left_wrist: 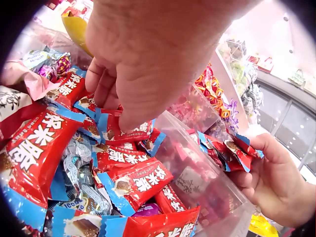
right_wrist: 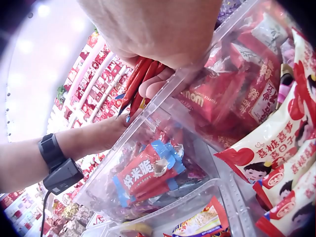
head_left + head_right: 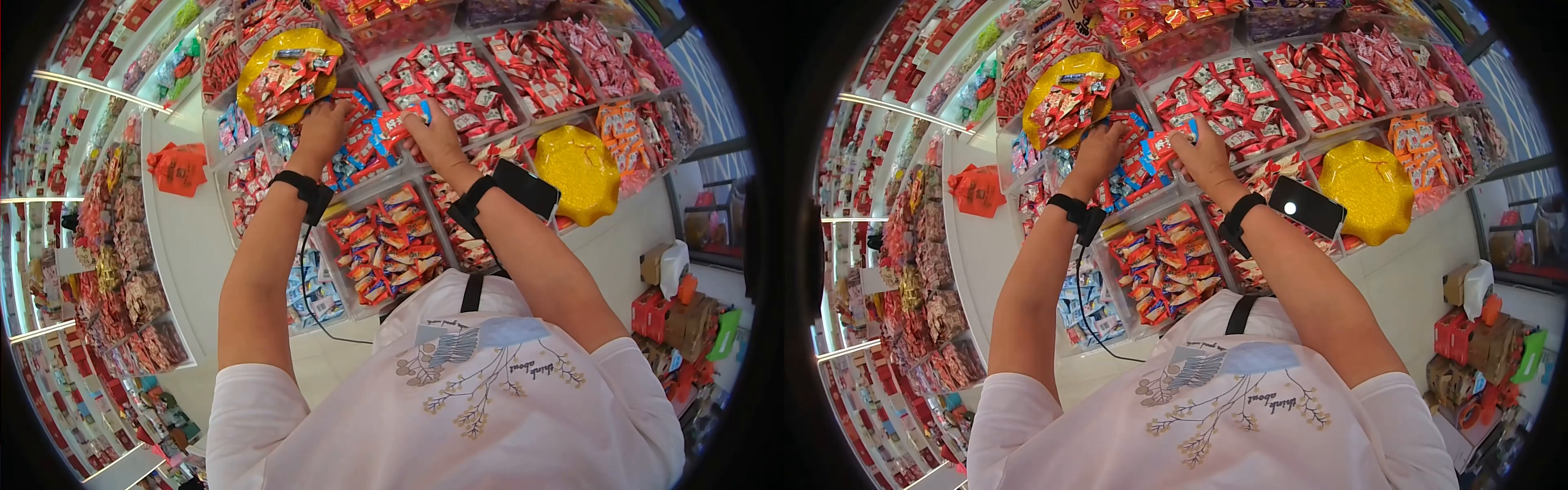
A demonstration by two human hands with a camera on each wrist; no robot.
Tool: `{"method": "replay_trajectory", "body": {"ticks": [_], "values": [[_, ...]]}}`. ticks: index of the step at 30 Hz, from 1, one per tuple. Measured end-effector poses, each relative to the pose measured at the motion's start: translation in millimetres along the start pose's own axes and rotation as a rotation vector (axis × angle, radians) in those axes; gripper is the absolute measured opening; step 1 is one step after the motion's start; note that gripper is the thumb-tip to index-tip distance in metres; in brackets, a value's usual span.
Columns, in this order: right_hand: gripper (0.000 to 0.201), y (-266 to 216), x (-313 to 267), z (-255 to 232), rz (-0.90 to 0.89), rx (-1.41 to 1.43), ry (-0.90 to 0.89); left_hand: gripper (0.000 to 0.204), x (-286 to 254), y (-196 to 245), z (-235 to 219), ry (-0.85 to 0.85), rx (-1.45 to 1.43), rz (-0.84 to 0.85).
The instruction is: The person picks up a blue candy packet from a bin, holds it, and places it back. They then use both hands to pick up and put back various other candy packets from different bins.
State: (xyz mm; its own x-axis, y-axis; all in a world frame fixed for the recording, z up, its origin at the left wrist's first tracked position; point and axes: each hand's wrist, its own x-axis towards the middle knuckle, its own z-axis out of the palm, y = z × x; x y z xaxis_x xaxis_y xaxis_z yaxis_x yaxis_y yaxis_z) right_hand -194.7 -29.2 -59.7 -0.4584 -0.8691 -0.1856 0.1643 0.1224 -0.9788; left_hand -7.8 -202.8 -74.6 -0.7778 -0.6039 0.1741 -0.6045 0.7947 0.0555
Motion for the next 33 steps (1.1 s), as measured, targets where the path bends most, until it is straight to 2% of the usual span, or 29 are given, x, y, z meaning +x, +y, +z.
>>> {"method": "replay_trajectory", "body": {"ticks": [4,7,10,17,22,25,28,33], "values": [[0.075,0,0,-2,0.003,0.007,-0.02,0.03,3,1,0,-0.024,-0.062,-0.026],[0.075,0,-2,-1,-0.008,0.006,-0.003,0.027,3,4,-21,-0.035,-0.105,0.014],[0.075,3,1,-1,-0.006,0.012,-0.003,0.027,4,1,-28,-0.119,-0.034,0.091],[0.074,-5,-4,-1,-0.011,0.006,0.0,0.022,2,-5,-14,-0.038,-0.027,0.055],[0.068,-4,-5,2,-0.033,0.012,0.033,0.036,-2,-3,-13,0.016,-0.093,0.002],[0.064,-8,-8,2,-0.016,0.001,0.033,0.045,-7,1,-22,0.006,-0.056,0.049],[0.058,-11,-10,2,-0.011,0.0,0.035,0.048,-11,3,-28,-0.05,0.049,0.111],[0.049,-13,-9,1,-0.009,-0.021,0.014,0.042,-9,0,-16,-0.035,0.1,0.099]]}}
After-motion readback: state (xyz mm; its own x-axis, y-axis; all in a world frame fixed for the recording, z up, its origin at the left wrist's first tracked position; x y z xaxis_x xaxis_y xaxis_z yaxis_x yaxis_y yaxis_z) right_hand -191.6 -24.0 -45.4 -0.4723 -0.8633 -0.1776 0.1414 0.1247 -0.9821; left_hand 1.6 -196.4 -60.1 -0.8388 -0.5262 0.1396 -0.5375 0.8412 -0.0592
